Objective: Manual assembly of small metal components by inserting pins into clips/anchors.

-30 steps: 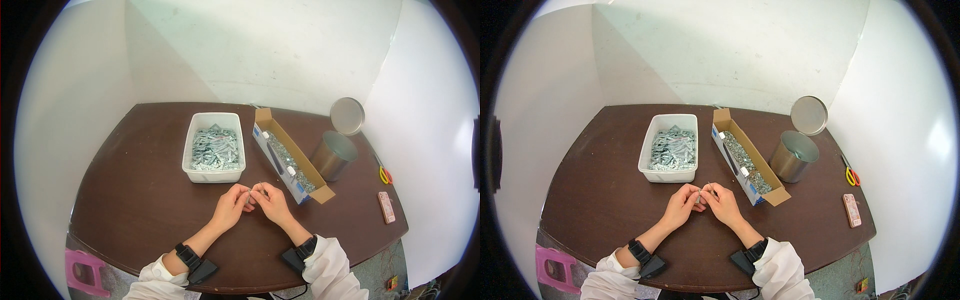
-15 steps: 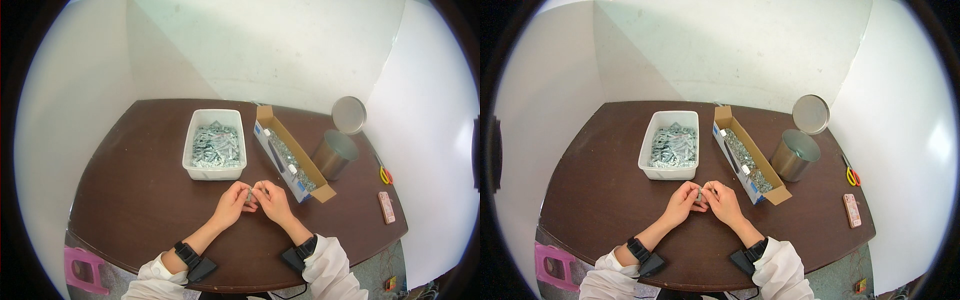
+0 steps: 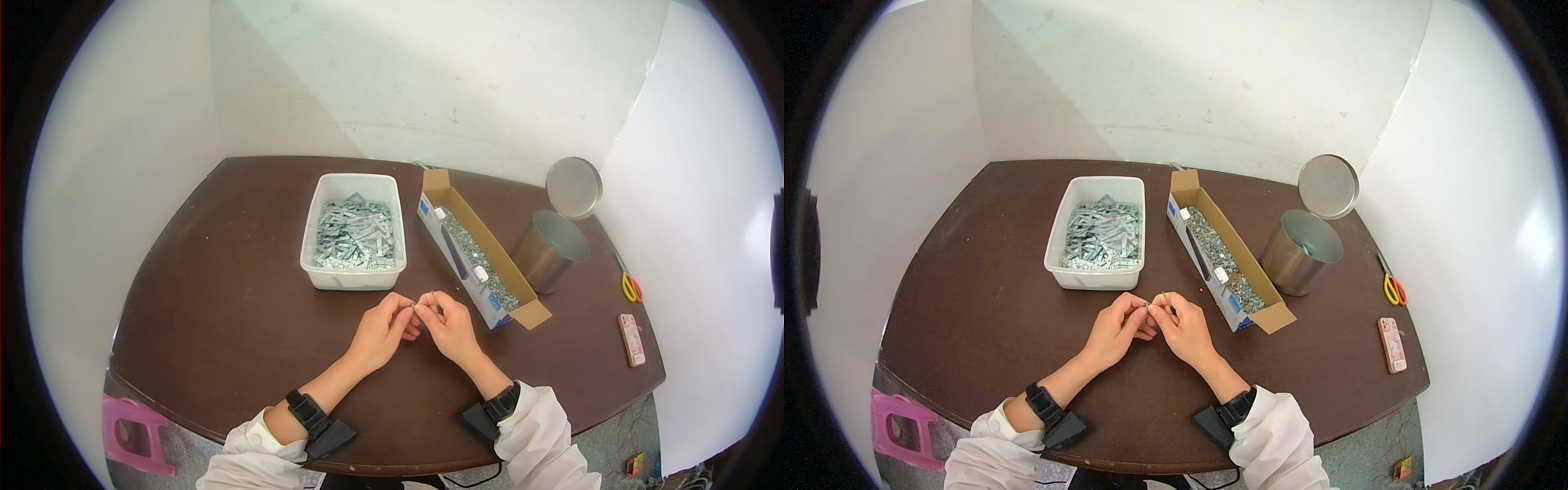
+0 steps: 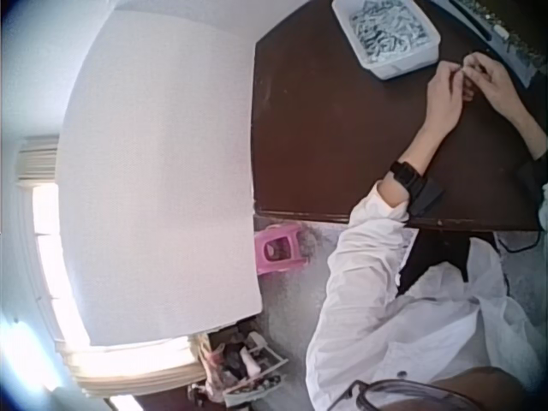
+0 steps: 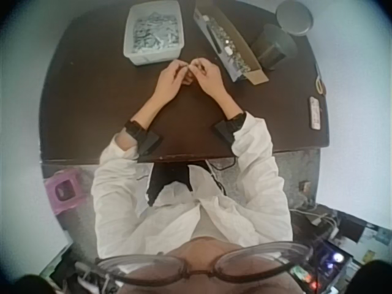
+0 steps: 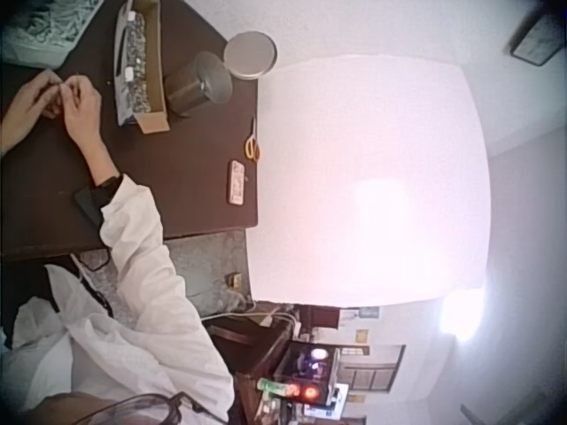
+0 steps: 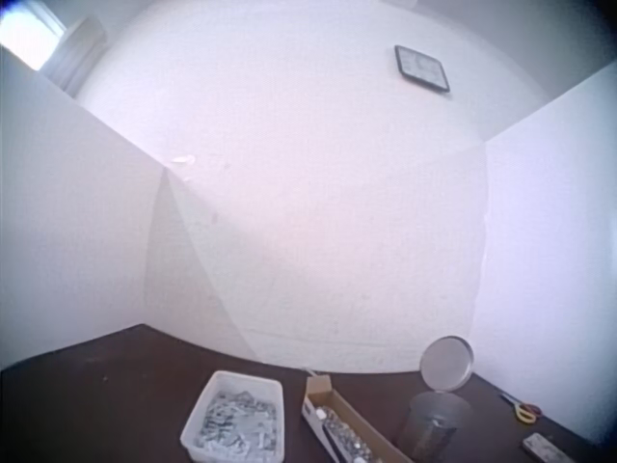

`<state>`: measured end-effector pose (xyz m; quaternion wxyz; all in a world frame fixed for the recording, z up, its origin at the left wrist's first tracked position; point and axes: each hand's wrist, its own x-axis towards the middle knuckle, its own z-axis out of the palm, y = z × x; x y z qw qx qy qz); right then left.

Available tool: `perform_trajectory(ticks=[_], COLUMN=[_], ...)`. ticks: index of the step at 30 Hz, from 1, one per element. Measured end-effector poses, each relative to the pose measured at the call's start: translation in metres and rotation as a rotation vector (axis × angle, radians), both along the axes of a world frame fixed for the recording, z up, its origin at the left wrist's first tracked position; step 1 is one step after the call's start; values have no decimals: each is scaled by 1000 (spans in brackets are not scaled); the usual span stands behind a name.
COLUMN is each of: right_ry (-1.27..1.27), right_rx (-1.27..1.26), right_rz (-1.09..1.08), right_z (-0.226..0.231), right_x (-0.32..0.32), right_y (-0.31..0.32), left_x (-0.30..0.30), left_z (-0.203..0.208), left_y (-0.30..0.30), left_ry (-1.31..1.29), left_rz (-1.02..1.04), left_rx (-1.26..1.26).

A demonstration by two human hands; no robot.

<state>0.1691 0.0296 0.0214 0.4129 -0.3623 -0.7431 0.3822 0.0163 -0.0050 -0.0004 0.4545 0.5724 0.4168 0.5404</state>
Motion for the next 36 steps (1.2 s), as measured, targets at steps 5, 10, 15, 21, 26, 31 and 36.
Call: perform_trajectory(ticks=[5, 10, 15, 21, 26, 31, 36], right_ry=[-6, -29, -112, -109, -138, -169, -258], right_rx=[66, 74, 215, 312, 421, 437, 383], right_rz=[11, -15, 32, -93, -127, -127, -157], right_z=[-10, -24, -19, -11, -6, -4, -5], right_x=[-2, 3, 2, 2, 1, 0, -1], right_y=[4, 10, 8, 4, 1, 0, -2], left_x=[-1, -7, -7, -8, -7, -3, -6], left_z=[-3, -9, -10, -11, -7, -7, -6], left_y=[1, 8, 9, 9, 8, 6, 5], left_ry=[-141, -211, -174, -164, -110, 47, 124], left_rz=[-8, 82, 113, 91, 123, 227, 292], left_rx=[-98, -123, -103, -96, -80, 7, 75])
